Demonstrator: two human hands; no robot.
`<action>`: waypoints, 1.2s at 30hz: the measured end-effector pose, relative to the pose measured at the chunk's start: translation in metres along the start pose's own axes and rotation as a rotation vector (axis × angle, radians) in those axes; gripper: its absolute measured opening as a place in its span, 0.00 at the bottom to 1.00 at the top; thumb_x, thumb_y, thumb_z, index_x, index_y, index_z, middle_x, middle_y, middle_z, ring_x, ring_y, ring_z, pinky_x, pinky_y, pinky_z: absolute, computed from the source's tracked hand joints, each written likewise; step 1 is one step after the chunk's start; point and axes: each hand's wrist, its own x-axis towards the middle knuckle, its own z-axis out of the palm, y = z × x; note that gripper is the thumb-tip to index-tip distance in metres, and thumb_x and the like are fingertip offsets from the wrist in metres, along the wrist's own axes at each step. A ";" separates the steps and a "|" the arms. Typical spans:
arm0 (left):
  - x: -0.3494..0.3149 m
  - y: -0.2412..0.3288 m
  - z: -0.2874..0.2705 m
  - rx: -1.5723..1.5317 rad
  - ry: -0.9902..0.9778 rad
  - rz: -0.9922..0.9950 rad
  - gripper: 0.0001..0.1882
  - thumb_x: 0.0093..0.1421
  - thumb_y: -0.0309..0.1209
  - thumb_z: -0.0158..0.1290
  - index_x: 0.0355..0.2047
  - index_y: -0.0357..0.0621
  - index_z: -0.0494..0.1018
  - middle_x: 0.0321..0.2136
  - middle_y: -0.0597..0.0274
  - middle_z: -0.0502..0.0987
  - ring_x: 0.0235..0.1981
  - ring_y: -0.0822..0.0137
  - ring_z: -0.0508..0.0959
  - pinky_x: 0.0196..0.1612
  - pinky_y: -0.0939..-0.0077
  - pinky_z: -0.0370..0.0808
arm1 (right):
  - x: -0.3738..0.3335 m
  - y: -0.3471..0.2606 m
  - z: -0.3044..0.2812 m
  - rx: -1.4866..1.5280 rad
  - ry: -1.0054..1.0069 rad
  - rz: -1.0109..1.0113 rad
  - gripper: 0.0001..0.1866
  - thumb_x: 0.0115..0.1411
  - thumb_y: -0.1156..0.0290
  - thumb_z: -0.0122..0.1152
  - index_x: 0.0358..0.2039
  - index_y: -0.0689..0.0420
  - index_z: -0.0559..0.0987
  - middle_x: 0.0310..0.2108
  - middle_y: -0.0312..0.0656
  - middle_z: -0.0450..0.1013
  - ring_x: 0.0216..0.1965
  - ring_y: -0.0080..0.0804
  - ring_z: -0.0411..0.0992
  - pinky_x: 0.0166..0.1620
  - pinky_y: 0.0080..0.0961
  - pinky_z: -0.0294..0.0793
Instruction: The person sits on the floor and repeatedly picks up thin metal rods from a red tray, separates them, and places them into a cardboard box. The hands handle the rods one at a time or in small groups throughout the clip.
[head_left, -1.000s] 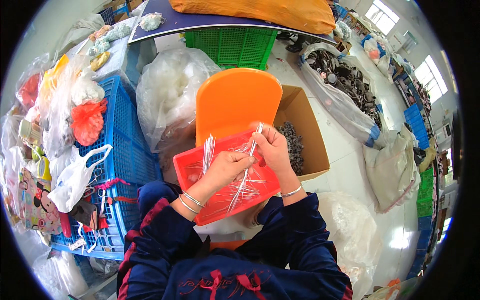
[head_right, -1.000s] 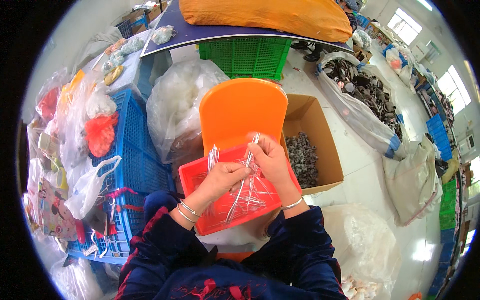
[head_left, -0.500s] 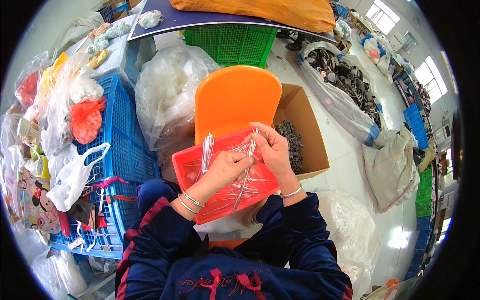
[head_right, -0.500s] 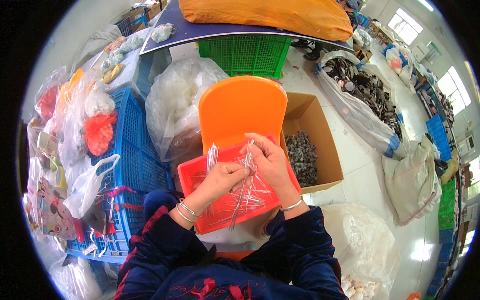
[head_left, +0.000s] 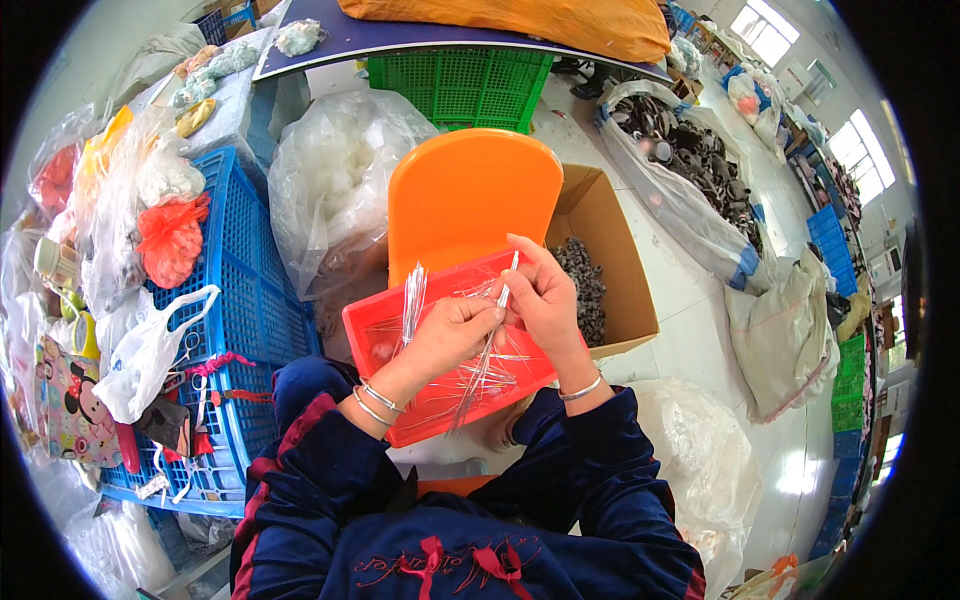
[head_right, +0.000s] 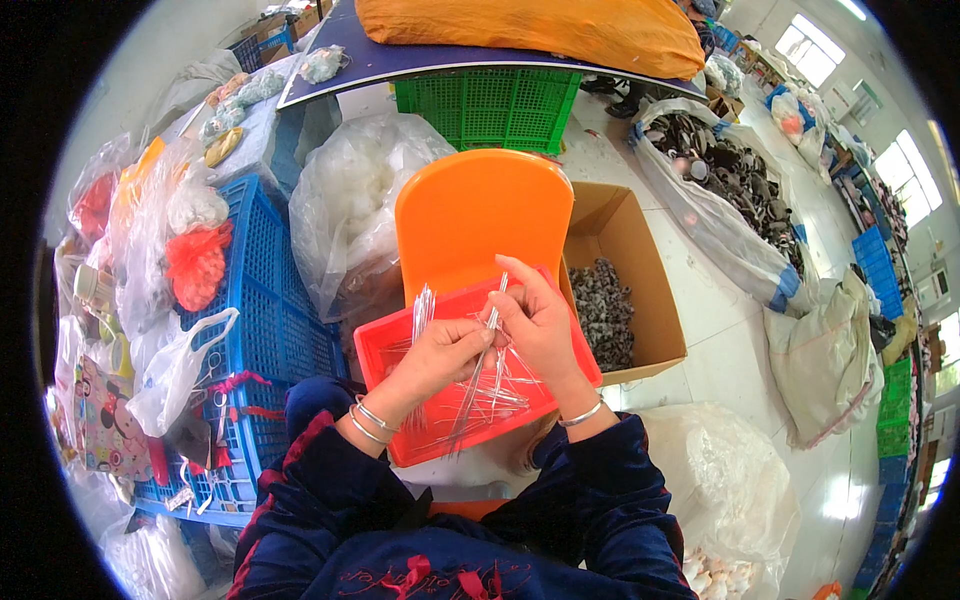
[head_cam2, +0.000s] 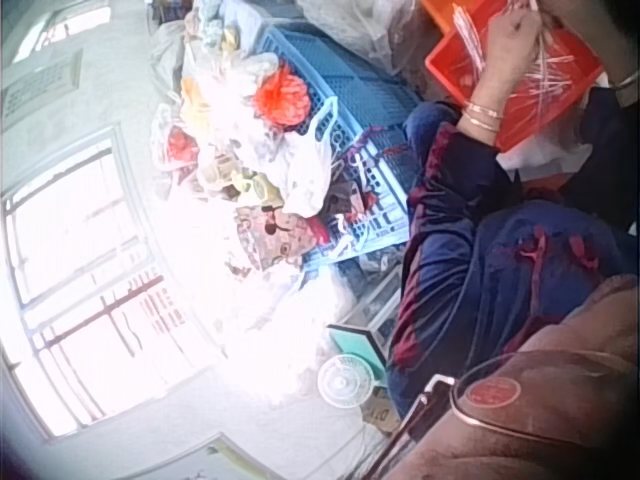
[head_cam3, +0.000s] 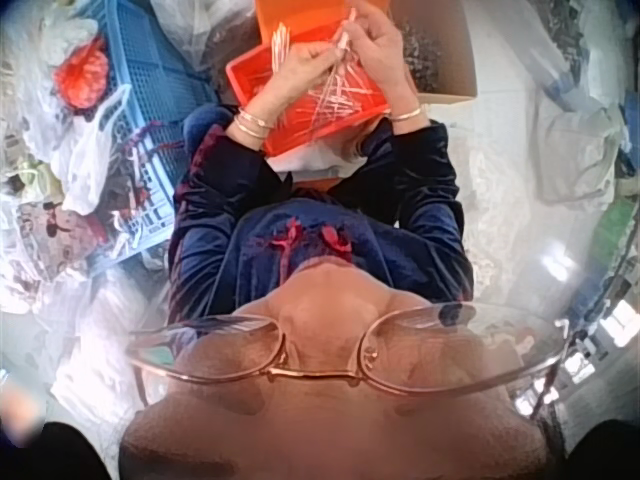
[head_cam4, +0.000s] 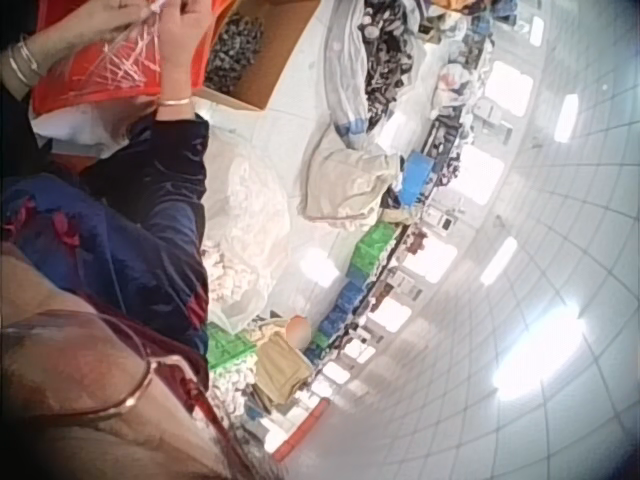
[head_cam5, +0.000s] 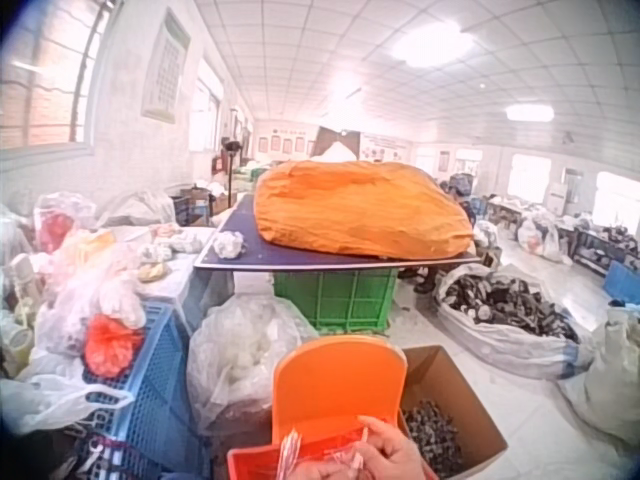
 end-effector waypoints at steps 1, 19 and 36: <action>0.000 0.000 0.000 -0.003 -0.003 0.000 0.14 0.68 0.35 0.45 0.37 0.40 0.77 0.22 0.71 0.74 0.15 0.84 0.61 0.18 0.88 0.56 | -0.001 0.003 0.000 -0.045 0.012 -0.015 0.14 0.65 0.78 0.52 0.51 0.64 0.71 0.28 0.38 0.76 0.20 0.13 0.66 0.23 0.11 0.64; -0.001 0.001 0.000 -0.012 0.018 0.010 0.13 0.67 0.33 0.45 0.34 0.39 0.76 0.21 0.69 0.74 0.14 0.83 0.61 0.17 0.88 0.56 | -0.004 0.014 -0.005 -0.197 -0.016 -0.066 0.16 0.62 0.79 0.56 0.51 0.63 0.72 0.28 0.38 0.77 0.24 0.14 0.69 0.27 0.12 0.68; 0.006 -0.017 -0.015 0.528 0.207 0.306 0.11 0.66 0.28 0.47 0.34 0.32 0.75 0.23 0.64 0.78 0.27 0.77 0.76 0.31 0.80 0.74 | 0.001 0.016 -0.006 -0.455 -0.168 -0.102 0.07 0.59 0.78 0.59 0.38 0.66 0.78 0.24 0.37 0.71 0.26 0.20 0.70 0.29 0.18 0.68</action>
